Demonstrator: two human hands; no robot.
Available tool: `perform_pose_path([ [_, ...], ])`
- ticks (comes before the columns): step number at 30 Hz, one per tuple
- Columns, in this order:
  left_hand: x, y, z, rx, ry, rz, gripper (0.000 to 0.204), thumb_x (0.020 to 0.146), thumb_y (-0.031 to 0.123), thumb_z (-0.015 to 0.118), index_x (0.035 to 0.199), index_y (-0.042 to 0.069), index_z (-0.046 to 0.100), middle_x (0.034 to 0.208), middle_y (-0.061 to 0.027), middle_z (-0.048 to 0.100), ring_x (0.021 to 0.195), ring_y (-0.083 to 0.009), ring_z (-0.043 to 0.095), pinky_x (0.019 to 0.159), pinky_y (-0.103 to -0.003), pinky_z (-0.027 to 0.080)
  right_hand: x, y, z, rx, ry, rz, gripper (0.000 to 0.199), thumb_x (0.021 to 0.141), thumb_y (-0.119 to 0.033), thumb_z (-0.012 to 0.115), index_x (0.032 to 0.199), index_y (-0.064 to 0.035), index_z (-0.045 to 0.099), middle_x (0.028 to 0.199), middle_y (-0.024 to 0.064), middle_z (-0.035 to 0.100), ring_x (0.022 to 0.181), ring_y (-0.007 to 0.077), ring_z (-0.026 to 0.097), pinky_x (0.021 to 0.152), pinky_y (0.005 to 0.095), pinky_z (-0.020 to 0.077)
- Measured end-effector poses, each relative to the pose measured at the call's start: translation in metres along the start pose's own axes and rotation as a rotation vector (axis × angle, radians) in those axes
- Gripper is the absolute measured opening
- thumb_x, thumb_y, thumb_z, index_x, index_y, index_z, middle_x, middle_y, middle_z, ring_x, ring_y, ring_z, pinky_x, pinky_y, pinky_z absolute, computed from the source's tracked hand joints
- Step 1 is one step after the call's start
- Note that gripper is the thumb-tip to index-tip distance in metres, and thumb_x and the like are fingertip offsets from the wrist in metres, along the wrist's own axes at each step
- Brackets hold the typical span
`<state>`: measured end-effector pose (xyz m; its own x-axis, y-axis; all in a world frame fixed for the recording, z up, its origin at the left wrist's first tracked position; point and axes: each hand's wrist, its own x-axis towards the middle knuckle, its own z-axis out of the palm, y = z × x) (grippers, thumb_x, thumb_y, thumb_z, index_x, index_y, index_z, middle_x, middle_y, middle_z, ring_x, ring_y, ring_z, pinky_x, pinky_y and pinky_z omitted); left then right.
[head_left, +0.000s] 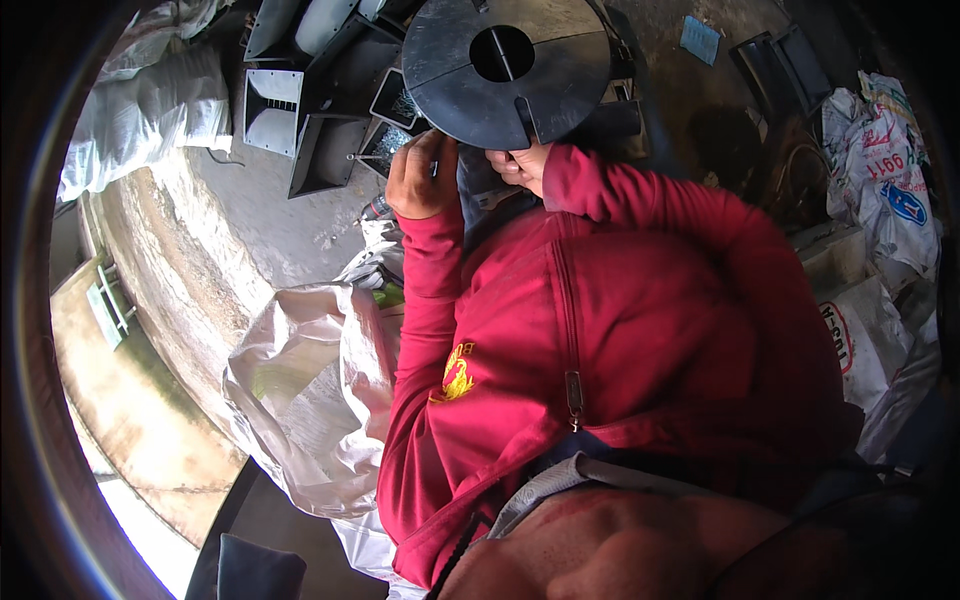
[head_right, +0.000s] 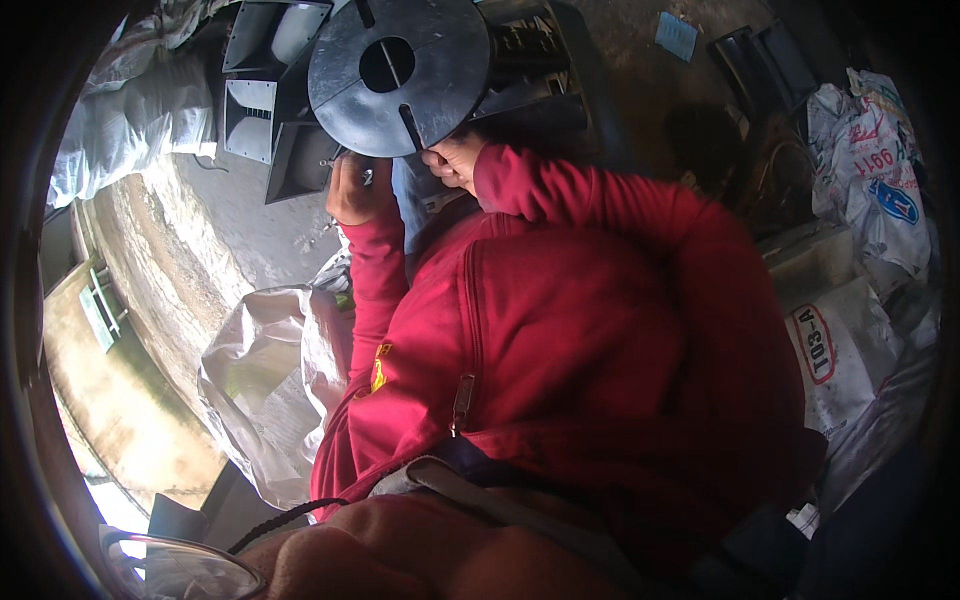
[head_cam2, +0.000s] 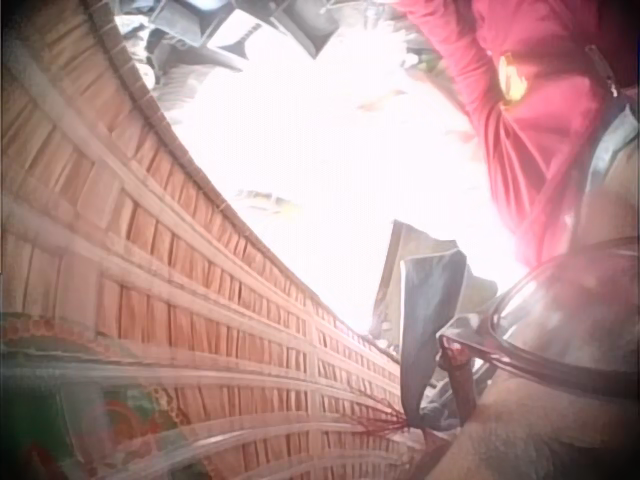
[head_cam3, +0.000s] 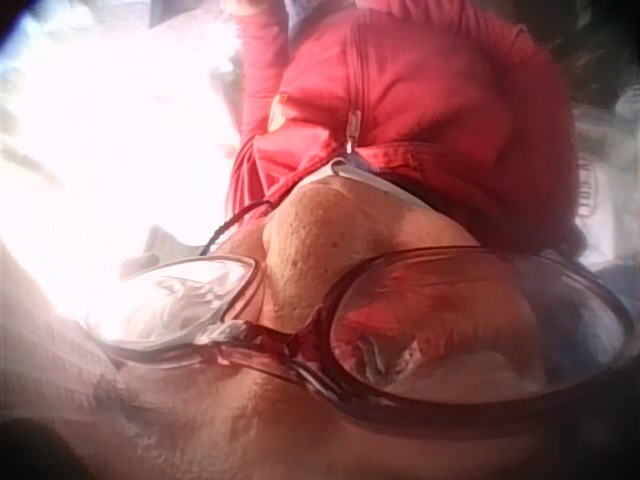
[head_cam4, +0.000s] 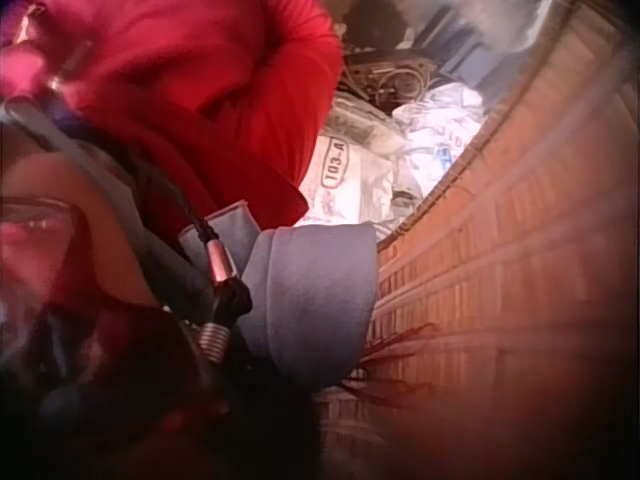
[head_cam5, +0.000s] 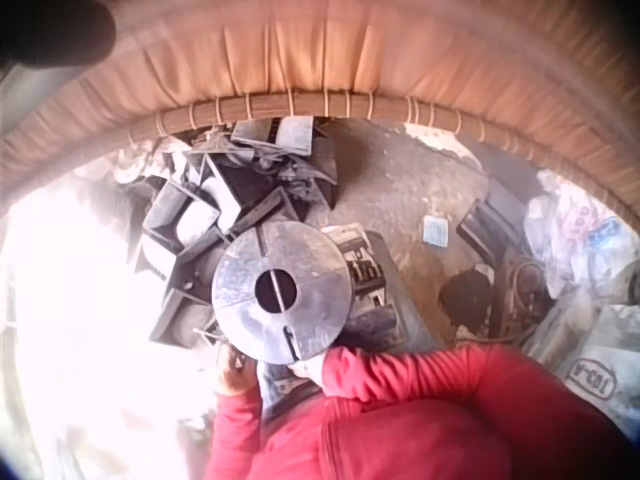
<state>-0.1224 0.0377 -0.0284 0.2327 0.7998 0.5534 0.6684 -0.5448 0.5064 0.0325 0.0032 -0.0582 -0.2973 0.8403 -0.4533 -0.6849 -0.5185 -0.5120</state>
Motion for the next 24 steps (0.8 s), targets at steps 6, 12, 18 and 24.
perform_pose_path([
  [6, -0.002, 0.0, -0.003, 0.004, 0.002, 0.022, 0.019, 0.075, 0.0, 0.076, 0.091, 0.004, 0.067, 0.082, -0.0078, 0.069, 0.068, -0.0222, 0.067, 0.061, -0.031, 0.052, 0.002, 0.002, -0.001, -0.019, 0.018, 0.041, 0.034, 0.094, -0.035, 0.056, 0.067, -0.0166, 0.048, 0.056, -0.007, 0.04, 0.044, 0.002, 0.031, 0.039, 0.0189, 0.0194],
  [12, 0.0, 0.007, -0.005, 0.057, -0.048, -0.1, 0.018, 0.076, 0.007, 0.077, 0.09, 0.005, 0.065, 0.077, -0.0083, 0.068, 0.064, -0.0234, 0.066, 0.058, -0.032, 0.05, 0.001, 0.001, -0.003, -0.064, -0.032, 0.039, 0.032, 0.093, -0.031, 0.056, 0.066, -0.0158, 0.048, 0.055, -0.0063, 0.041, 0.043, 0.0028, 0.033, 0.039, 0.0203, 0.0197],
  [18, 0.001, 0.006, 0.0, 0.043, -0.016, -0.136, 0.016, 0.077, 0.011, 0.077, 0.087, 0.006, 0.065, 0.076, -0.0088, 0.067, 0.063, -0.0244, 0.065, 0.057, -0.033, 0.05, 0.015, 0.015, -0.019, -0.14, -0.026, 0.076, 0.043, 0.095, -0.048, 0.054, 0.068, -0.0158, 0.047, 0.054, -0.0049, 0.035, 0.039, 0.0042, 0.024, 0.037, 0.0232, 0.0138],
  [24, 0.004, 0.003, -0.007, 0.083, -0.082, 0.003, 0.014, 0.078, 0.007, 0.075, 0.09, 0.006, 0.067, 0.079, -0.0078, 0.068, 0.068, -0.0252, 0.066, 0.06, -0.033, 0.051, 0.003, -0.002, -0.003, -0.085, 0.03, 0.071, 0.024, 0.096, -0.031, 0.056, 0.078, -0.0155, 0.049, 0.063, -0.0059, 0.045, 0.049, 0.0024, 0.035, 0.04, 0.0189, 0.0224],
])
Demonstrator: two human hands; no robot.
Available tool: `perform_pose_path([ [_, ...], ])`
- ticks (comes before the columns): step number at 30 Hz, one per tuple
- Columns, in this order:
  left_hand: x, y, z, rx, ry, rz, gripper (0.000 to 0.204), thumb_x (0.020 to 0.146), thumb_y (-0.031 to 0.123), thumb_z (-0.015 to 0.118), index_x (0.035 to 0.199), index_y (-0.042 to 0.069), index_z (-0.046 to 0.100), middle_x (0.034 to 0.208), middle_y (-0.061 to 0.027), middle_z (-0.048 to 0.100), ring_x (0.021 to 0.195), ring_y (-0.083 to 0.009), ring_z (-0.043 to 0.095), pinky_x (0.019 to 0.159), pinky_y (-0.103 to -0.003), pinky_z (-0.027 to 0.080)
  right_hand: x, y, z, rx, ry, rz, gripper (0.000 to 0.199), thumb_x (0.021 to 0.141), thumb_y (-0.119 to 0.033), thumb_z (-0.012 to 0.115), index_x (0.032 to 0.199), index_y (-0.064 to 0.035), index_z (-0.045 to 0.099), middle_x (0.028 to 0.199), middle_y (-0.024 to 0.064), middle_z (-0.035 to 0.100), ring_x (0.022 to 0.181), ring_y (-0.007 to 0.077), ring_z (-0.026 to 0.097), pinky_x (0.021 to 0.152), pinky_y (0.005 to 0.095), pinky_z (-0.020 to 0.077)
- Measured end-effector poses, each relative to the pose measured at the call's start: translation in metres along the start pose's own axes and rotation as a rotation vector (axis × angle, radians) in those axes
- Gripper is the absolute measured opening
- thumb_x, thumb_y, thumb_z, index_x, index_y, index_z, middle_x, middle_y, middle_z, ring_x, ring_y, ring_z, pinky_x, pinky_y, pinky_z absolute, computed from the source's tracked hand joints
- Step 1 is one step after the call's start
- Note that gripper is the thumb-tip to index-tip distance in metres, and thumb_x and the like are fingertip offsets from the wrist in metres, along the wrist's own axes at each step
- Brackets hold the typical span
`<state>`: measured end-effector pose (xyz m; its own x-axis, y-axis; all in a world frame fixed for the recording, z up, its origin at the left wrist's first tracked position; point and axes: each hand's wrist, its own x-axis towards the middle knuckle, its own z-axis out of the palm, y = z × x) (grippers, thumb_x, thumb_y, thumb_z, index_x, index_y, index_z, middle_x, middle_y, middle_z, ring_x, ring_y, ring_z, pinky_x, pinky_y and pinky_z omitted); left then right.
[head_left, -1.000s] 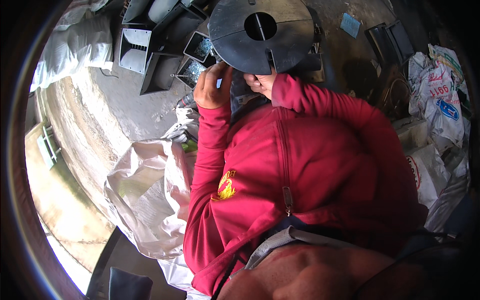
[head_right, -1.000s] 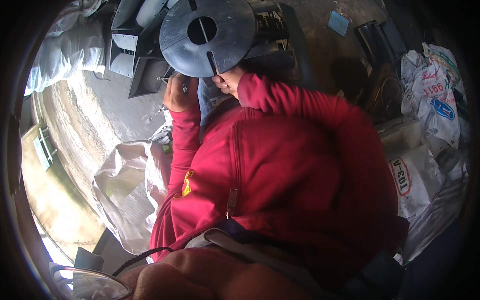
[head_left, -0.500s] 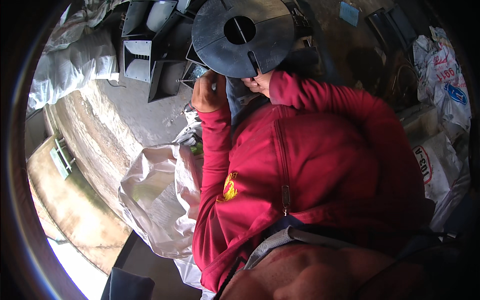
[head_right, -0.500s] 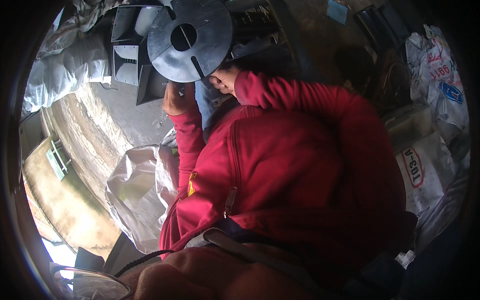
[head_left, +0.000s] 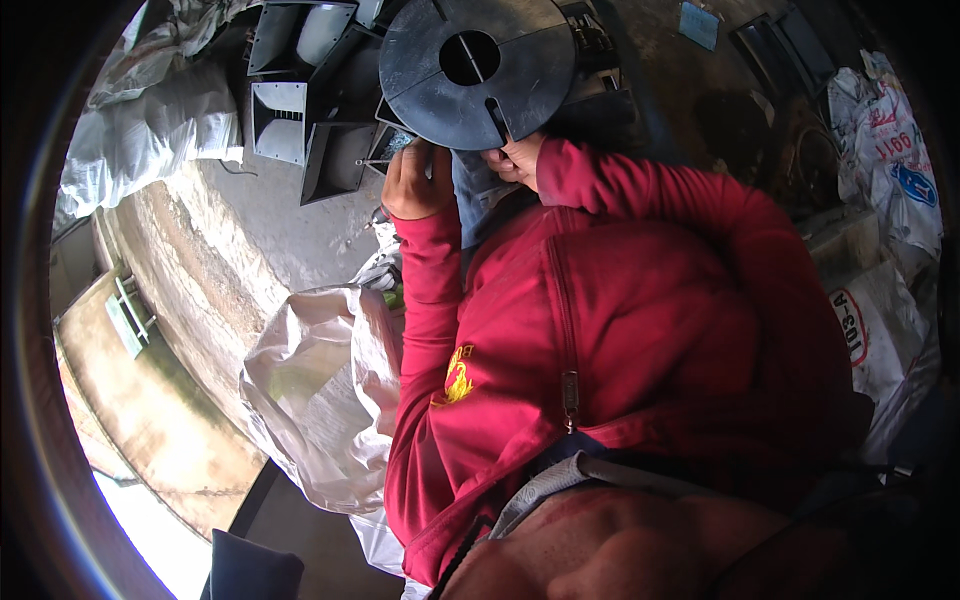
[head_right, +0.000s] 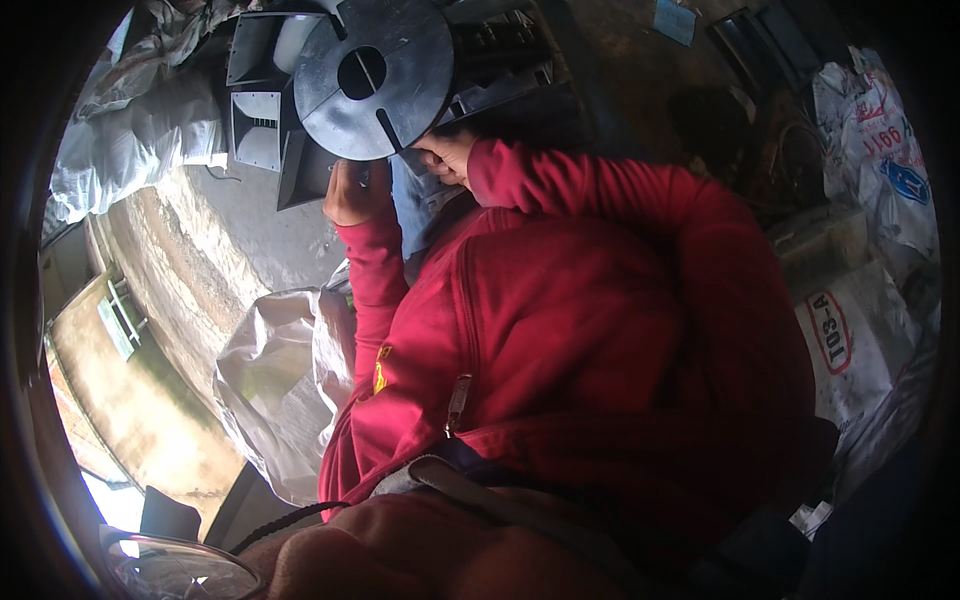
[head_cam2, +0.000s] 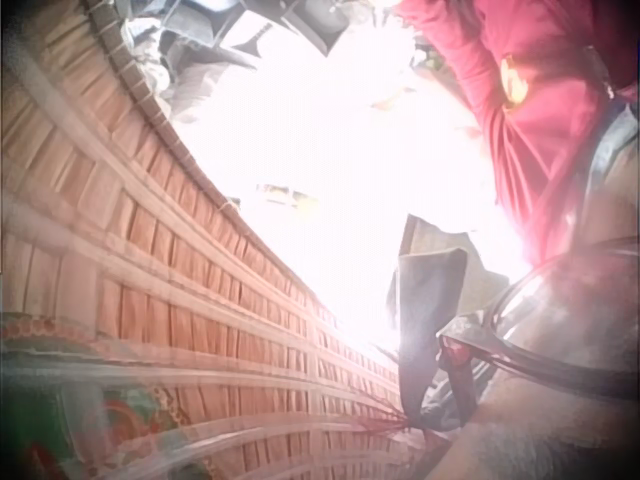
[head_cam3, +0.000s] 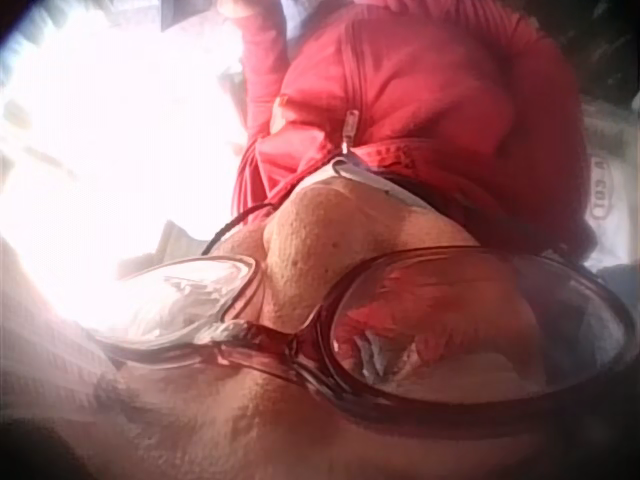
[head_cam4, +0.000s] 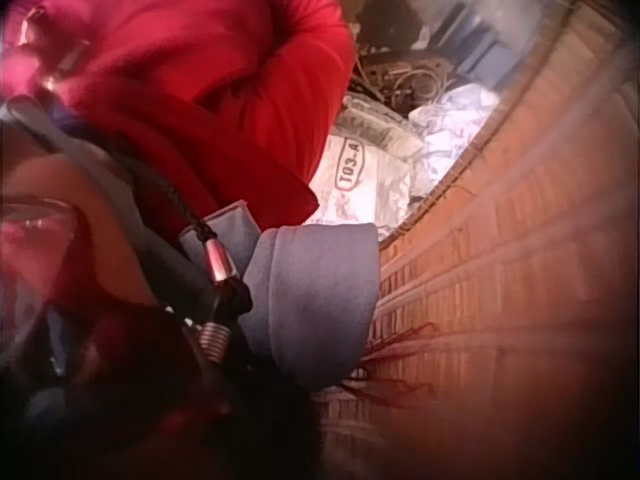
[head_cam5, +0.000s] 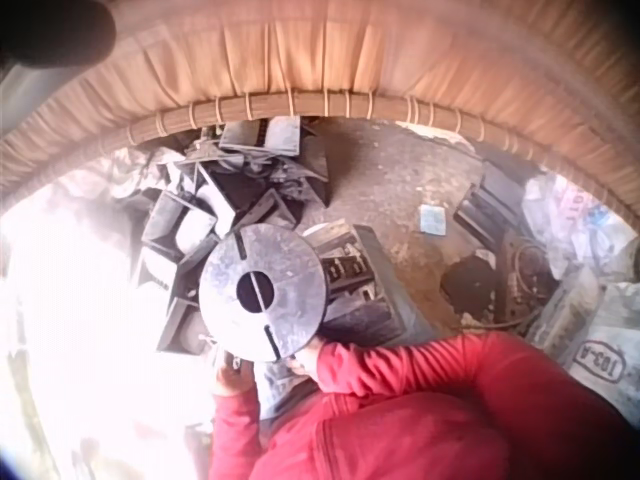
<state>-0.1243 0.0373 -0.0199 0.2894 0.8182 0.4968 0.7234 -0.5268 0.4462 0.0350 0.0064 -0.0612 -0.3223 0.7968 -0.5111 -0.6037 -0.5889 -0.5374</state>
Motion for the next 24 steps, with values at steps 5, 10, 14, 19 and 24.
perform_pose_path([
  [5, 0.003, -0.005, -0.004, -0.085, -0.023, 0.031, 0.017, 0.078, 0.006, 0.075, 0.093, 0.006, 0.069, 0.086, -0.008, 0.07, 0.073, -0.0252, 0.068, 0.063, -0.033, 0.052, 0.006, 0.005, -0.013, 0.009, -0.095, 0.041, 0.023, 0.094, -0.035, 0.058, 0.083, -0.0165, 0.049, 0.064, -0.006, 0.045, 0.05, 0.0022, 0.036, 0.041, 0.0181, 0.0224],
  [10, 0.016, -0.003, -0.02, -0.161, -0.172, 0.083, 0.019, 0.076, 0.006, 0.077, 0.093, 0.007, 0.071, 0.088, -0.0089, 0.071, 0.076, -0.0258, 0.069, 0.065, -0.032, 0.053, 0.001, -0.002, -0.002, 0.037, -0.02, 0.035, 0.021, 0.098, -0.032, 0.054, 0.086, -0.0154, 0.047, 0.065, -0.004, 0.044, 0.05, 0.0038, 0.036, 0.038, 0.018, 0.023],
  [14, 0.013, 0.004, -0.014, -0.221, -0.061, -0.117, 0.017, 0.078, 0.007, 0.078, 0.093, 0.004, 0.069, 0.082, -0.0091, 0.07, 0.068, -0.0179, 0.068, 0.06, -0.028, 0.052, 0.005, 0.007, -0.011, 0.084, -0.059, 0.027, 0.014, 0.099, -0.028, 0.051, 0.095, -0.0149, 0.047, 0.069, -0.0031, 0.045, 0.052, 0.0035, 0.035, 0.039, 0.0172, 0.0234],
  [19, 0.009, 0.005, -0.019, -0.901, -0.059, -0.759, 0.017, 0.085, 0.011, 0.075, 0.093, -0.002, 0.067, 0.078, -0.0048, 0.068, 0.062, -0.0103, 0.063, 0.058, -0.023, 0.052, 0.006, 0.01, -0.017, 0.06, -0.09, 0.011, 0.025, 0.1, -0.04, 0.05, 0.098, -0.0148, 0.047, 0.071, -0.0033, 0.045, 0.053, 0.0032, 0.034, 0.041, 0.0165, 0.0234],
  [24, 0.008, 0.001, -0.016, -0.987, -0.161, -0.837, 0.017, 0.086, 0.011, 0.074, 0.094, -0.003, 0.067, 0.078, -0.0049, 0.067, 0.064, -0.0104, 0.063, 0.059, -0.023, 0.052, 0.0, 0.002, -0.006, 0.047, -0.048, 0.003, 0.031, 0.097, -0.045, 0.052, 0.101, -0.0139, 0.051, 0.07, -0.0041, 0.045, 0.052, 0.0025, 0.034, 0.041, 0.0165, 0.0237],
])
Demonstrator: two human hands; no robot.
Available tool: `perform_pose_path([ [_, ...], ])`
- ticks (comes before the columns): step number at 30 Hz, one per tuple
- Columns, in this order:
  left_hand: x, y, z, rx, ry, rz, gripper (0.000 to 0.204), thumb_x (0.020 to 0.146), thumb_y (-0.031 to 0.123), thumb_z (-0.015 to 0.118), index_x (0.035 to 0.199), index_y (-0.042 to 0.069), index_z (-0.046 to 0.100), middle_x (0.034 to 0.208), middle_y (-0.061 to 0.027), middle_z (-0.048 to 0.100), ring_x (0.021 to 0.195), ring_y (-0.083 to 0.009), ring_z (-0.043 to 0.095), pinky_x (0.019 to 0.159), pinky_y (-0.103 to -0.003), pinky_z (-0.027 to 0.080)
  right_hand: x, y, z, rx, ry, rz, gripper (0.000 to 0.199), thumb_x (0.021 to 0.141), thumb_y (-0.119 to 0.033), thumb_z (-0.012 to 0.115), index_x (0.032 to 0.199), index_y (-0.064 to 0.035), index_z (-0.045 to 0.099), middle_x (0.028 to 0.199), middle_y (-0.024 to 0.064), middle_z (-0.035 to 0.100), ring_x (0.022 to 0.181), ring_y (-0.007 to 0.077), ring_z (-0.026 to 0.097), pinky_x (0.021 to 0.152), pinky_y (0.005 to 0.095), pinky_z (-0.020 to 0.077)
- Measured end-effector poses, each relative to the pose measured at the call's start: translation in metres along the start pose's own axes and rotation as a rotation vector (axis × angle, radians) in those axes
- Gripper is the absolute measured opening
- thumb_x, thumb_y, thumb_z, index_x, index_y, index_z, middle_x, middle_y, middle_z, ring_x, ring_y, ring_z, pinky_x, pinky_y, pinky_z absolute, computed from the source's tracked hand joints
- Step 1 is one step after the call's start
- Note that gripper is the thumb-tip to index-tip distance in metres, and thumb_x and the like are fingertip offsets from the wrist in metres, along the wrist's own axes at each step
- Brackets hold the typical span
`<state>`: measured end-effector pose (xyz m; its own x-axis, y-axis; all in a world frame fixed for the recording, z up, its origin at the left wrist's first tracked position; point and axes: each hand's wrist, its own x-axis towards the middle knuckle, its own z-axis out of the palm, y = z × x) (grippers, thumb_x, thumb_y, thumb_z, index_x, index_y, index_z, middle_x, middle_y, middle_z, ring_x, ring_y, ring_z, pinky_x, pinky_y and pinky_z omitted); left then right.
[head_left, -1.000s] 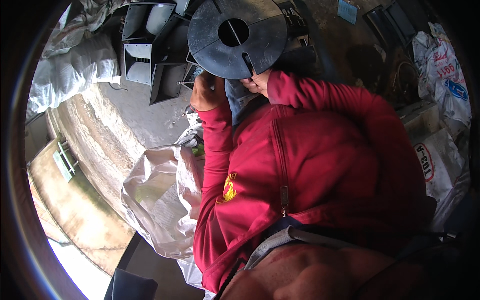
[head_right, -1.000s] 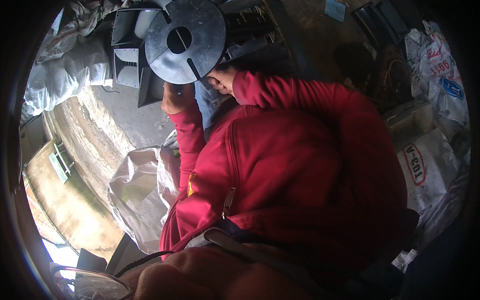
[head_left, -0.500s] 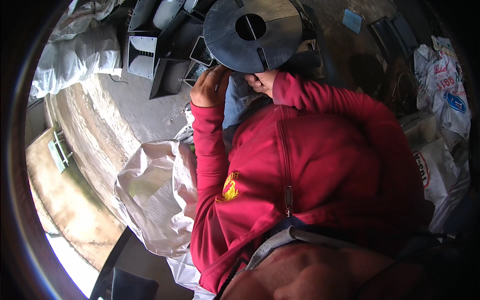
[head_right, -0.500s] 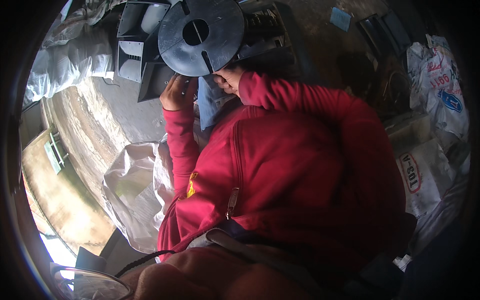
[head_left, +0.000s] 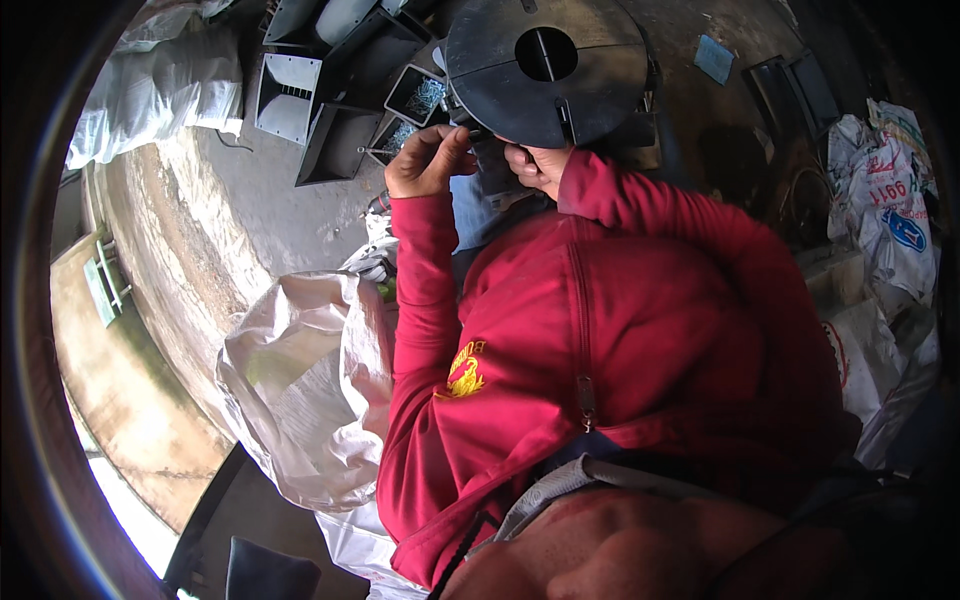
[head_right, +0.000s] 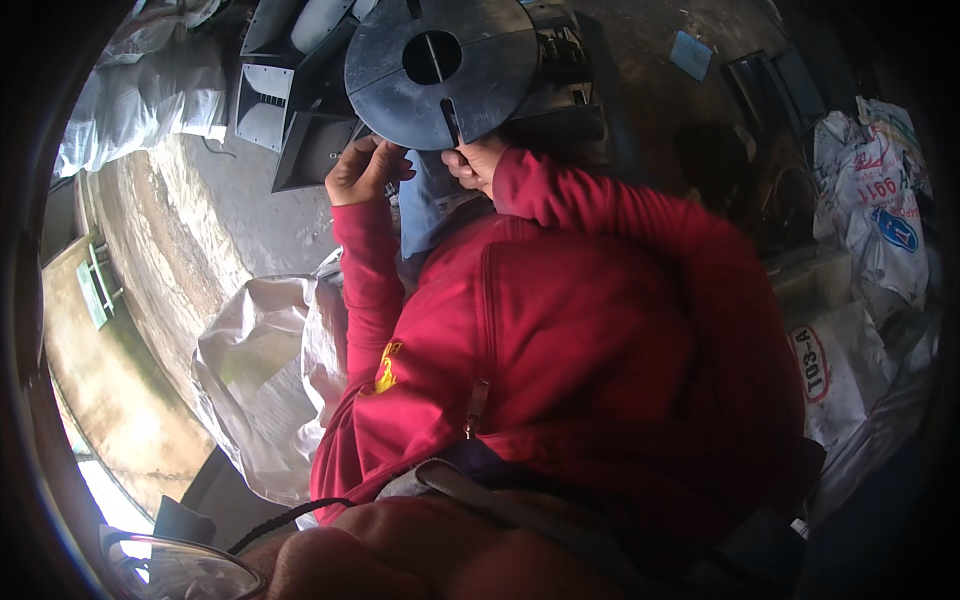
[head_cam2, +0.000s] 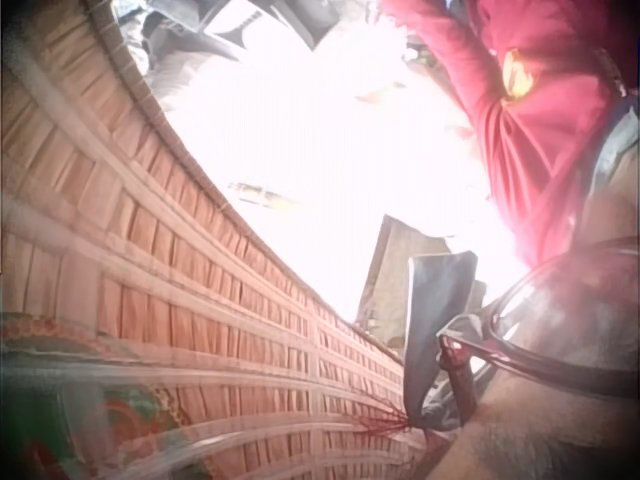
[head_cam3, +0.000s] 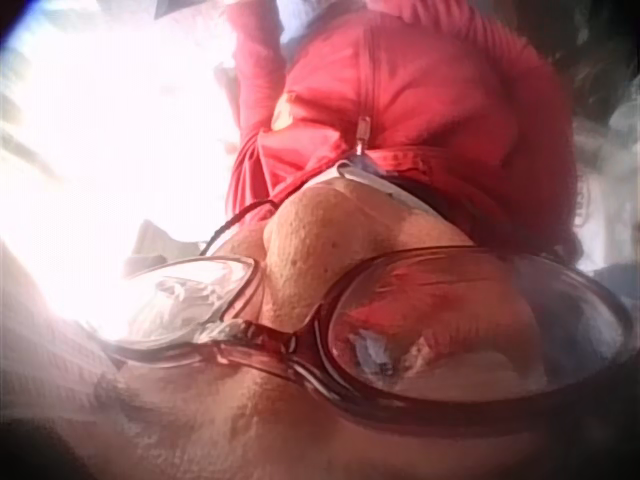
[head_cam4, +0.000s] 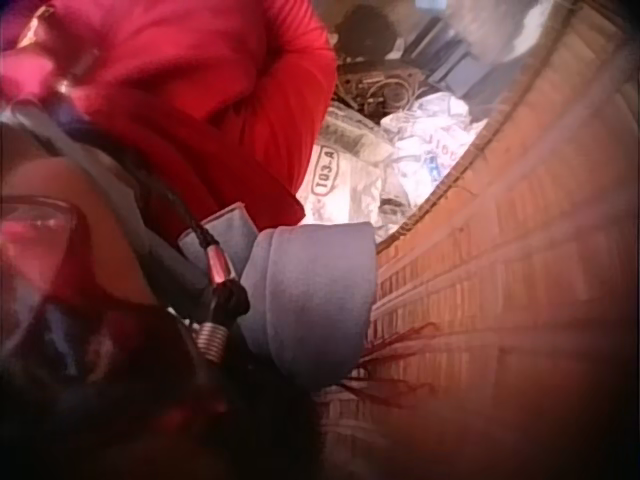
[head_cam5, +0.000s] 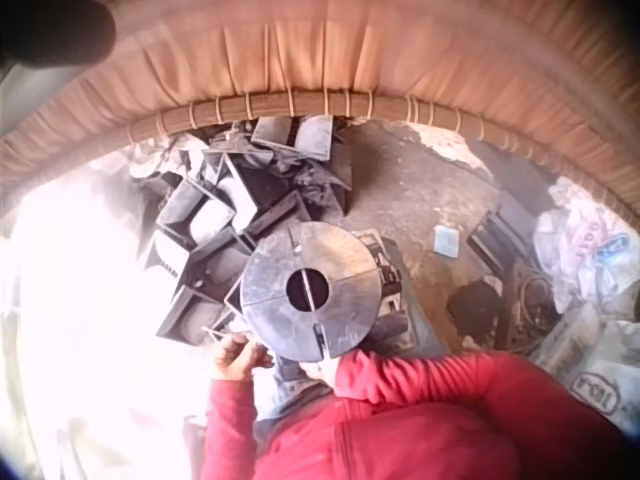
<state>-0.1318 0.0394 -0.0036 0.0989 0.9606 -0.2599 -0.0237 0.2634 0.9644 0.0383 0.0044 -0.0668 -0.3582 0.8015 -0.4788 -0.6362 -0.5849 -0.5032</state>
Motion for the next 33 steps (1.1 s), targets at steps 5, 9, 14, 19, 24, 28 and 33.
perform_pose_path([
  [5, -0.001, -0.005, 0.004, 0.102, 0.038, 0.039, 0.018, 0.087, 0.013, 0.074, 0.094, -0.002, 0.067, 0.077, -0.0028, 0.067, 0.064, -0.0078, 0.062, 0.06, -0.022, 0.051, -0.002, 0.001, 0.003, 0.093, 0.018, -0.026, 0.02, 0.096, -0.034, 0.059, 0.094, -0.0136, 0.056, 0.063, -0.0055, 0.043, 0.049, 0.0023, 0.035, 0.04, 0.0169, 0.024],
  [9, -0.001, -0.008, 0.008, 0.422, 0.113, 0.316, 0.015, 0.084, 0.011, 0.075, 0.093, 0.001, 0.069, 0.077, -0.005, 0.068, 0.064, -0.0122, 0.064, 0.059, -0.024, 0.051, 0.0, 0.004, -0.002, 0.086, -0.01, -0.029, 0.021, 0.096, -0.035, 0.058, 0.092, -0.0154, 0.054, 0.064, -0.0052, 0.044, 0.05, 0.0024, 0.035, 0.04, 0.0166, 0.0245],
  [14, 0.002, -0.023, 0.014, 0.783, 0.222, 0.799, 0.019, 0.078, 0.005, 0.077, 0.096, 0.005, 0.07, 0.085, -0.0087, 0.069, 0.067, -0.0193, 0.067, 0.059, -0.029, 0.051, 0.002, 0.005, -0.008, 0.022, -0.116, -0.096, 0.039, 0.094, -0.053, 0.053, 0.098, -0.0147, 0.048, 0.071, -0.003, 0.044, 0.055, 0.0031, 0.034, 0.042, 0.0165, 0.0248],
  [19, 0.0, -0.032, 0.015, 0.785, 0.258, 0.877, 0.023, 0.074, -0.001, 0.078, 0.092, 0.005, 0.064, 0.085, -0.0078, 0.068, 0.07, -0.0221, 0.065, 0.062, -0.033, 0.051, 0.002, 0.006, -0.005, 0.029, -0.077, -0.056, 0.038, 0.093, -0.053, 0.056, 0.091, -0.0158, 0.048, 0.069, -0.0035, 0.043, 0.052, 0.003, 0.033, 0.04, 0.0168, 0.0231],
  [24, 0.011, -0.038, 0.007, 0.826, 0.132, 1.084, 0.027, 0.069, -0.005, 0.076, 0.09, 0.007, 0.063, 0.089, -0.0082, 0.067, 0.076, -0.0262, 0.063, 0.066, -0.034, 0.051, 0.006, 0.007, -0.008, 0.01, -0.079, -0.036, 0.034, 0.096, -0.047, 0.055, 0.086, -0.0158, 0.047, 0.066, -0.0046, 0.043, 0.05, 0.0029, 0.033, 0.039, 0.0177, 0.0231],
  [28, 0.014, -0.035, 0.004, 0.881, 0.056, 1.148, 0.028, 0.068, -0.006, 0.072, 0.09, 0.008, 0.063, 0.091, -0.0088, 0.065, 0.078, -0.027, 0.063, 0.067, -0.036, 0.05, 0.006, 0.007, -0.008, -0.011, -0.078, -0.026, 0.033, 0.097, -0.044, 0.054, 0.082, -0.0153, 0.047, 0.064, -0.0048, 0.042, 0.05, 0.0032, 0.034, 0.039, 0.0191, 0.0227],
  [33, 0.015, -0.035, 0.007, 0.851, 0.087, 1.105, 0.024, 0.069, -0.006, 0.071, 0.087, 0.007, 0.061, 0.089, -0.0094, 0.065, 0.077, -0.027, 0.062, 0.066, -0.035, 0.05, -0.001, 0.0, 0.003, -0.035, -0.059, -0.038, 0.034, 0.097, -0.042, 0.053, 0.075, -0.0161, 0.047, 0.06, -0.0056, 0.041, 0.047, 0.0036, 0.032, 0.039, 0.0205, 0.0205],
])
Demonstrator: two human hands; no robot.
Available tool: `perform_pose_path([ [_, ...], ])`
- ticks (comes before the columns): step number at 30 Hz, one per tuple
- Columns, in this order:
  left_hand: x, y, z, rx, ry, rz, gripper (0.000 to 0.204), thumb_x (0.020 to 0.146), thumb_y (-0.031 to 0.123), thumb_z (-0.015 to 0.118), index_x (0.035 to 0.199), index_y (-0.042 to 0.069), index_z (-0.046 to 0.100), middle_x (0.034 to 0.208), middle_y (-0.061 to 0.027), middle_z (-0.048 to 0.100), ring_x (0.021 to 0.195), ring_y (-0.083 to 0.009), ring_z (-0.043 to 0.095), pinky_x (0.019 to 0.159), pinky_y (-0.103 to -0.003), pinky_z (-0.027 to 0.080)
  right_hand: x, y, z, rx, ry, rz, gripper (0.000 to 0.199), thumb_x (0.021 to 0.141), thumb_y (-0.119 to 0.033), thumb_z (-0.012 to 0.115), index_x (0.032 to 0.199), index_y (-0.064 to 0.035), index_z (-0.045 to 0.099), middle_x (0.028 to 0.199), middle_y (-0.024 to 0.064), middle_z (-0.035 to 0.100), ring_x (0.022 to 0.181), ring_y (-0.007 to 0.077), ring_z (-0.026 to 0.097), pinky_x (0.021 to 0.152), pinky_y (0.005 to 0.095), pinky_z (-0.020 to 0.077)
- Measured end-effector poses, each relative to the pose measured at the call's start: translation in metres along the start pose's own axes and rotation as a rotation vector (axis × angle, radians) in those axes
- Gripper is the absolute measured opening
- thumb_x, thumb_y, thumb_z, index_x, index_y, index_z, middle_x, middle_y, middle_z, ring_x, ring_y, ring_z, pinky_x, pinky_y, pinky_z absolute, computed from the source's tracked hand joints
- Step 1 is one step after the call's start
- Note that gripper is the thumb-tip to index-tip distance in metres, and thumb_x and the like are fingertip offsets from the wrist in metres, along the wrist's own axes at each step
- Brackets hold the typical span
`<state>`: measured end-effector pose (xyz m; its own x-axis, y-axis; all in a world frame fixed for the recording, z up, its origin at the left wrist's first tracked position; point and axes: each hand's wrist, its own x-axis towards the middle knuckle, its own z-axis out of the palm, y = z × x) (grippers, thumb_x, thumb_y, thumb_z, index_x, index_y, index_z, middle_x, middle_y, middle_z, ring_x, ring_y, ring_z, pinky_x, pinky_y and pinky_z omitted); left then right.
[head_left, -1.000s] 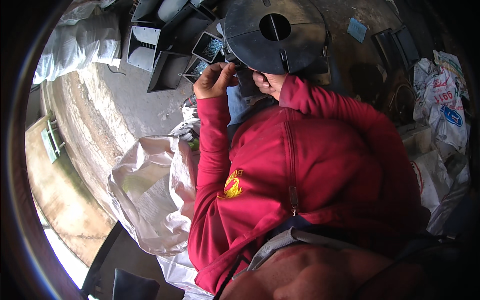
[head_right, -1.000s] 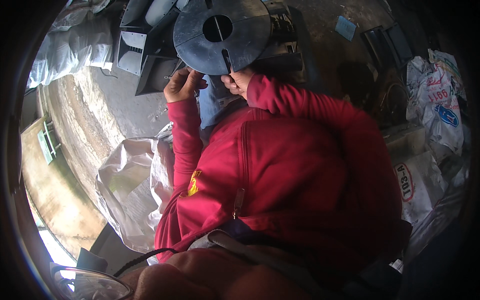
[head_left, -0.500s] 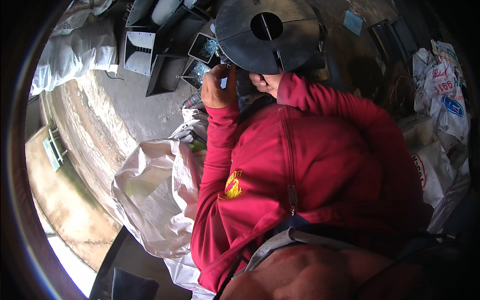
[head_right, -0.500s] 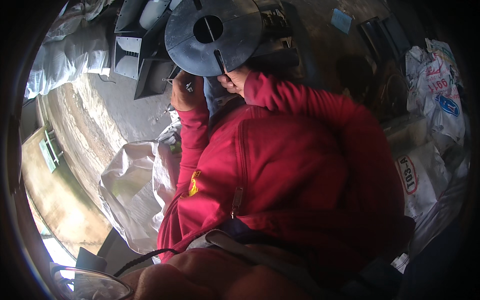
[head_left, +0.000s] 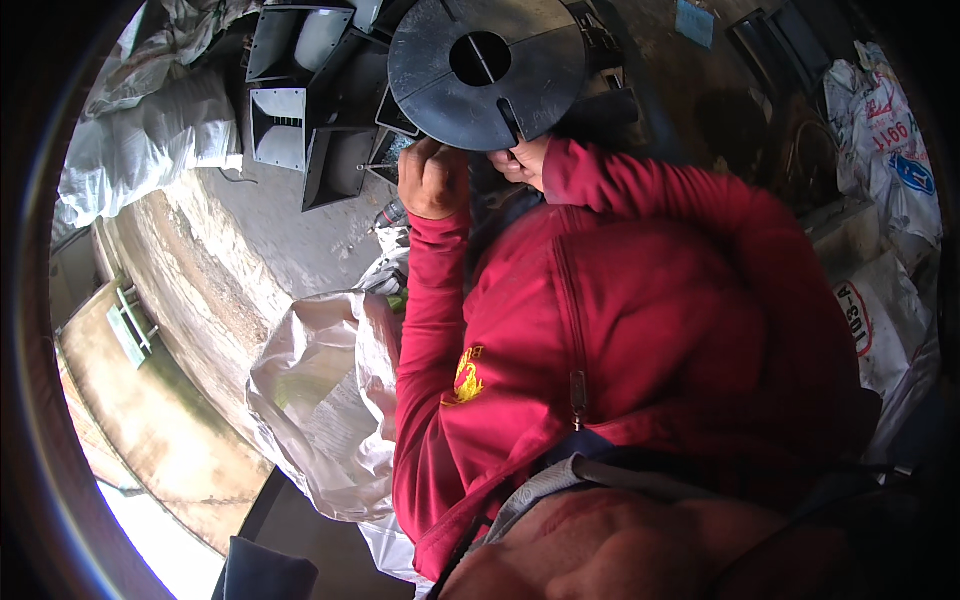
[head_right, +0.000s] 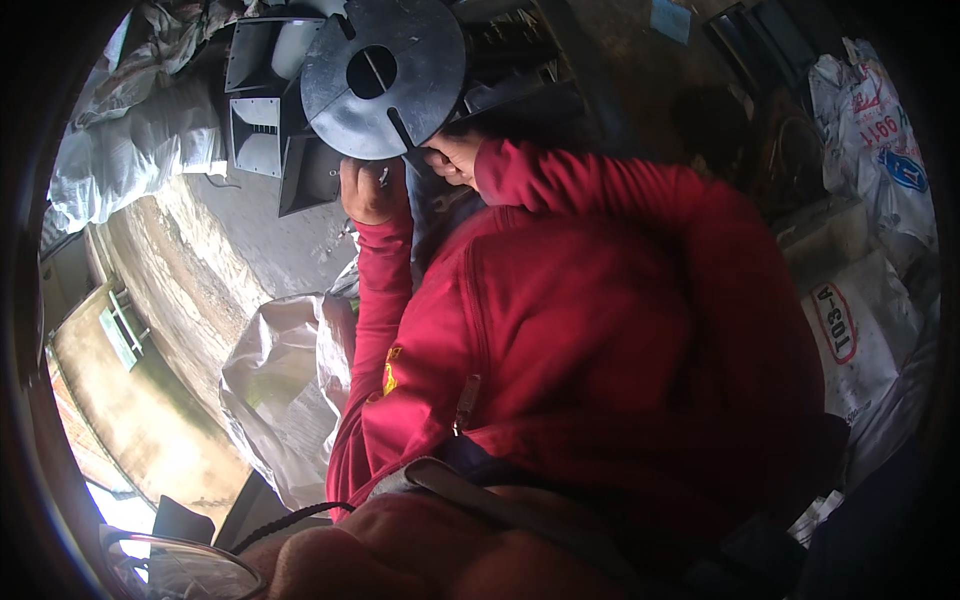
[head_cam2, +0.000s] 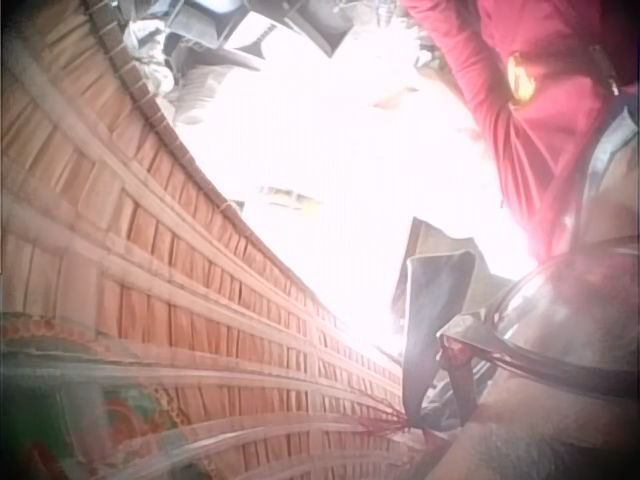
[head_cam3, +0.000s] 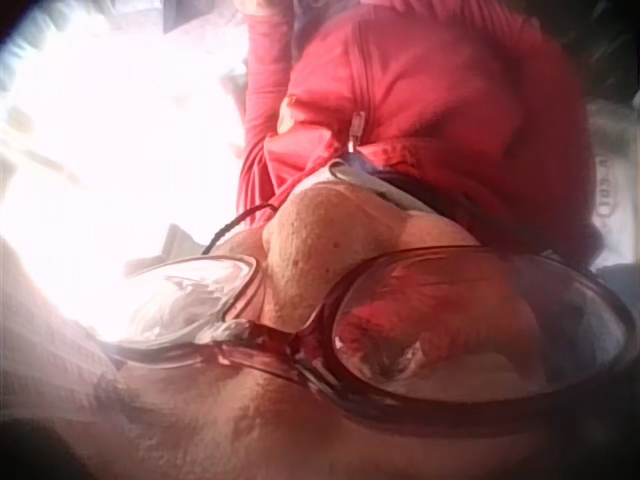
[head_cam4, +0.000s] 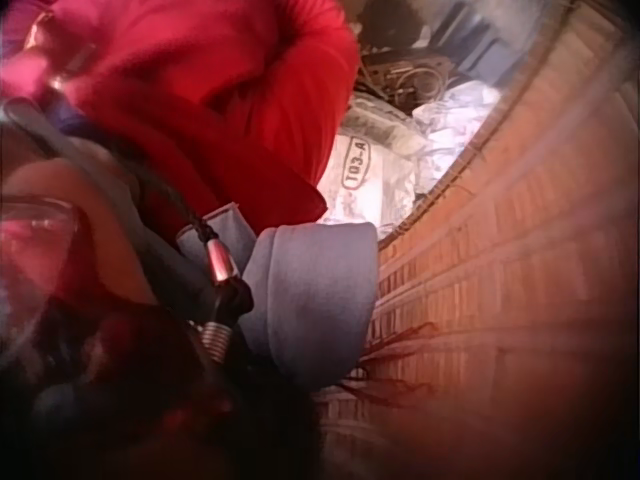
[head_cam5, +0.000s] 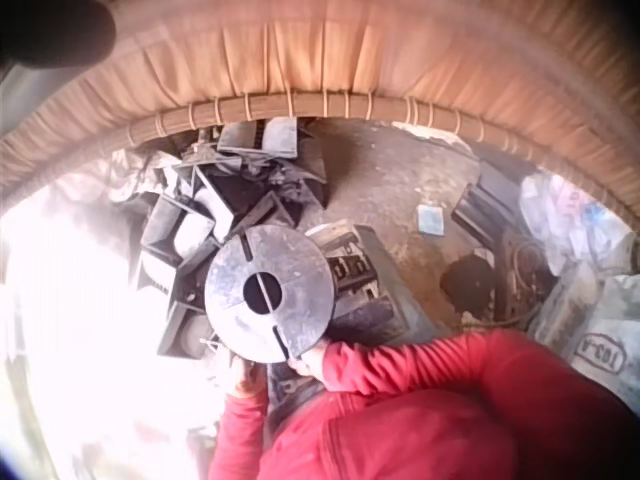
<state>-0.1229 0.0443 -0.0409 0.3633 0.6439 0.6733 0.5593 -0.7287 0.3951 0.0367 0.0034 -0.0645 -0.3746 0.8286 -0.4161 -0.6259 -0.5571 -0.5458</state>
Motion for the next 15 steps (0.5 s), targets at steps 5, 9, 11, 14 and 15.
perform_pose_path([
  [5, -0.005, 0.01, 0.007, -0.091, 0.092, -0.182, 0.027, 0.069, -0.009, 0.073, 0.085, 0.006, 0.058, 0.088, -0.0107, 0.065, 0.075, -0.0246, 0.062, 0.065, -0.034, 0.049, 0.007, 0.004, -0.008, -0.04, -0.003, 0.074, 0.035, 0.095, -0.038, 0.055, 0.068, -0.0177, 0.046, 0.056, -0.007, 0.041, 0.043, 0.0027, 0.03, 0.041, 0.0205, 0.0196],
  [9, -0.01, 0.008, 0.008, -0.053, 0.109, -0.1, 0.027, 0.069, -0.009, 0.073, 0.086, 0.006, 0.058, 0.088, -0.0101, 0.065, 0.076, -0.0263, 0.062, 0.066, -0.035, 0.049, 0.006, 0.004, 0.002, -0.06, 0.075, -0.002, 0.046, 0.095, -0.051, 0.049, 0.066, -0.0163, 0.043, 0.054, -0.0044, 0.035, 0.039, 0.0053, 0.025, 0.037, 0.0235, 0.0142],
  [11, -0.008, 0.007, 0.007, -0.013, 0.104, -0.005, 0.027, 0.069, -0.009, 0.072, 0.086, 0.006, 0.058, 0.088, -0.0098, 0.065, 0.076, -0.0274, 0.062, 0.066, -0.035, 0.049, 0.009, 0.011, -0.008, -0.123, 0.026, 0.019, 0.049, 0.095, -0.054, 0.047, 0.063, -0.0166, 0.041, 0.051, -0.0043, 0.033, 0.037, 0.0058, 0.023, 0.036, 0.0243, 0.0127],
  [14, -0.002, 0.006, 0.004, -0.014, 0.06, -0.014, 0.027, 0.069, -0.009, 0.072, 0.087, 0.006, 0.058, 0.089, -0.0095, 0.065, 0.077, -0.028, 0.062, 0.067, -0.036, 0.049, 0.014, 0.012, -0.012, -0.137, 0.063, 0.059, 0.049, 0.095, -0.053, 0.047, 0.063, -0.0168, 0.041, 0.051, -0.0041, 0.034, 0.037, 0.0056, 0.024, 0.036, 0.0245, 0.0129],
  [15, -0.004, 0.006, 0.002, -0.032, 0.035, -0.047, 0.027, 0.069, -0.009, 0.072, 0.087, 0.006, 0.058, 0.089, -0.0096, 0.066, 0.077, -0.0278, 0.062, 0.068, -0.036, 0.049, 0.014, 0.014, -0.014, -0.13, 0.046, 0.057, 0.049, 0.095, -0.053, 0.047, 0.063, -0.0167, 0.041, 0.051, -0.004, 0.034, 0.037, 0.0056, 0.024, 0.036, 0.0246, 0.013],
])
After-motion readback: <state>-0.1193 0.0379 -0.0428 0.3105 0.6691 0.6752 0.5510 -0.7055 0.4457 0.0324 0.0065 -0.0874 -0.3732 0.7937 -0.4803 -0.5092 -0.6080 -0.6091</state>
